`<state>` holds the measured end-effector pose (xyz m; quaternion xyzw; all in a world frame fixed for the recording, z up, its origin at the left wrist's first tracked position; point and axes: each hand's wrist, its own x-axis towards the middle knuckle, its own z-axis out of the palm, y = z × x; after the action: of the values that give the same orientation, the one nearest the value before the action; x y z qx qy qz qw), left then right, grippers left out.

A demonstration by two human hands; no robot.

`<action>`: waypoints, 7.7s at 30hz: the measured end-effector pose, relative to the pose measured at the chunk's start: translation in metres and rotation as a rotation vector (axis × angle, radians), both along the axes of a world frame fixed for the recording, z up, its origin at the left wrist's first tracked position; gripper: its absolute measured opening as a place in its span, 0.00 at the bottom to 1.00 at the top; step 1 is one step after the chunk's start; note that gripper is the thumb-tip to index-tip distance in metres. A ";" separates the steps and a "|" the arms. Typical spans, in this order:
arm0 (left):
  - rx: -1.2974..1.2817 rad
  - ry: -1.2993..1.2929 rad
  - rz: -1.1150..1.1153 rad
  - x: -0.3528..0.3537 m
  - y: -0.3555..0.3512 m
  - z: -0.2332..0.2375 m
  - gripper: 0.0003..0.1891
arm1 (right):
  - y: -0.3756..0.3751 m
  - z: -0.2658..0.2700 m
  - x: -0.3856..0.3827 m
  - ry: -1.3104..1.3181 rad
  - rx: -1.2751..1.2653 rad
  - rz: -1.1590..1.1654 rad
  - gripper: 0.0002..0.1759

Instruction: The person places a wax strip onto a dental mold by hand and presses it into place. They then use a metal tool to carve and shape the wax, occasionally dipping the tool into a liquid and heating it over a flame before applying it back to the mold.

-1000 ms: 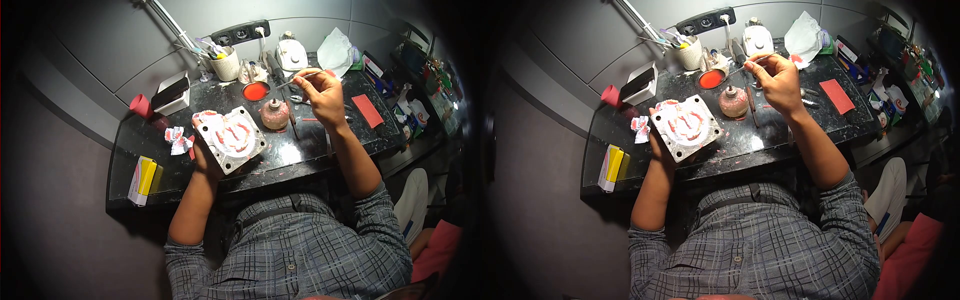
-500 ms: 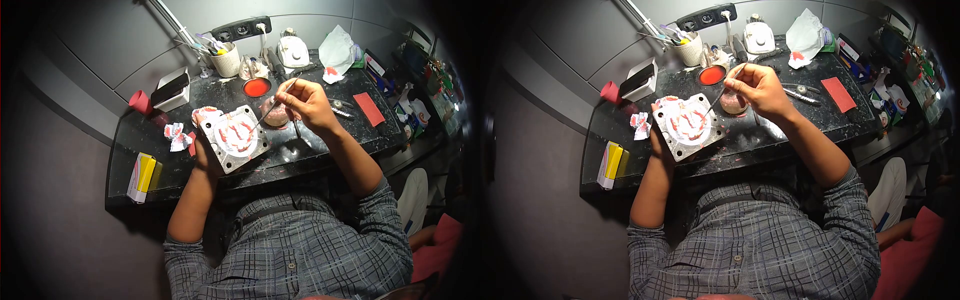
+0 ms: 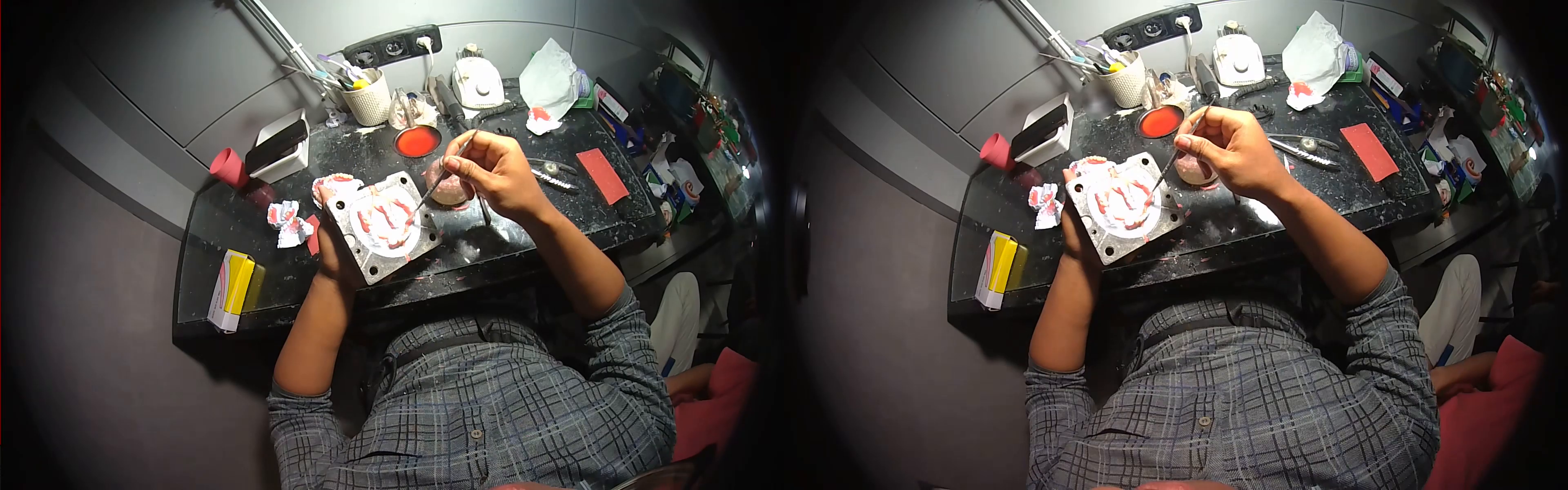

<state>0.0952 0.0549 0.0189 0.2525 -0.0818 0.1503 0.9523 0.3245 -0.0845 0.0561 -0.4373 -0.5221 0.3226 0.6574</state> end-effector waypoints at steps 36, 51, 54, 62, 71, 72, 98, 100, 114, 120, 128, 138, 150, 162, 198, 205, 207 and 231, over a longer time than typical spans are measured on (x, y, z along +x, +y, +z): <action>0.121 0.201 0.392 -0.003 0.026 -0.030 0.34 | 0.003 -0.002 0.037 -0.126 0.237 -0.461 0.04; 0.232 0.163 0.437 -0.004 0.041 -0.041 0.35 | 0.001 0.001 0.033 -0.155 0.202 -0.522 0.04; 0.154 0.278 0.496 -0.003 0.033 -0.037 0.37 | 0.002 0.003 0.029 -0.079 0.247 -0.505 0.04; 0.083 0.192 0.318 -0.007 0.021 -0.023 0.39 | 0.000 0.002 0.029 -0.065 0.209 -0.457 0.04; 0.055 0.200 0.311 -0.005 0.007 -0.009 0.36 | -0.007 0.008 0.019 -0.026 0.164 -0.290 0.06; 0.053 0.202 0.315 -0.005 0.008 -0.011 0.36 | -0.005 0.007 0.017 -0.024 0.162 -0.286 0.06; 0.066 0.188 0.257 -0.004 0.008 -0.009 0.40 | -0.003 0.000 -0.001 -0.024 0.008 0.011 0.06; 0.033 0.142 0.213 -0.005 0.011 -0.013 0.39 | -0.003 0.001 0.002 -0.024 0.142 -0.047 0.06; 0.026 0.147 0.208 -0.007 0.011 -0.015 0.40 | -0.002 0.005 0.021 -0.033 0.180 -0.409 0.06; 0.062 0.137 0.195 -0.005 0.007 -0.011 0.40 | -0.003 0.002 0.010 0.077 0.110 -0.161 0.05; -0.074 0.128 0.159 -0.003 0.002 -0.005 0.47 | 0.002 -0.007 -0.001 0.051 0.006 -0.031 0.04; -0.006 0.195 0.191 -0.002 -0.001 -0.001 0.50 | -0.001 -0.004 -0.004 0.026 0.013 -0.003 0.05; -0.086 0.055 0.096 -0.004 0.008 -0.012 0.48 | -0.002 -0.001 -0.005 0.002 0.009 0.005 0.07; -0.034 0.122 0.144 -0.005 0.010 -0.013 0.47 | -0.003 0.000 -0.004 0.037 0.009 0.040 0.06; -0.061 0.092 0.100 -0.001 -0.002 0.004 0.52 | -0.007 0.006 0.007 -0.035 0.074 -0.038 0.06; -0.001 0.170 0.158 -0.002 -0.002 0.004 0.53 | -0.004 0.000 0.004 -0.043 0.075 -0.029 0.05; -0.016 0.193 0.184 -0.003 -0.003 0.005 0.53 | -0.006 0.001 0.008 -0.059 0.001 -0.009 0.06; 0.001 0.186 0.198 -0.006 0.011 -0.010 0.44 | 0.001 0.003 0.018 -0.072 0.219 -0.381 0.06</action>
<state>0.0890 0.0654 0.0087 0.2726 0.0320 0.2196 0.9362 0.3421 -0.0834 0.0593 -0.4653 -0.4850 0.1178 0.7310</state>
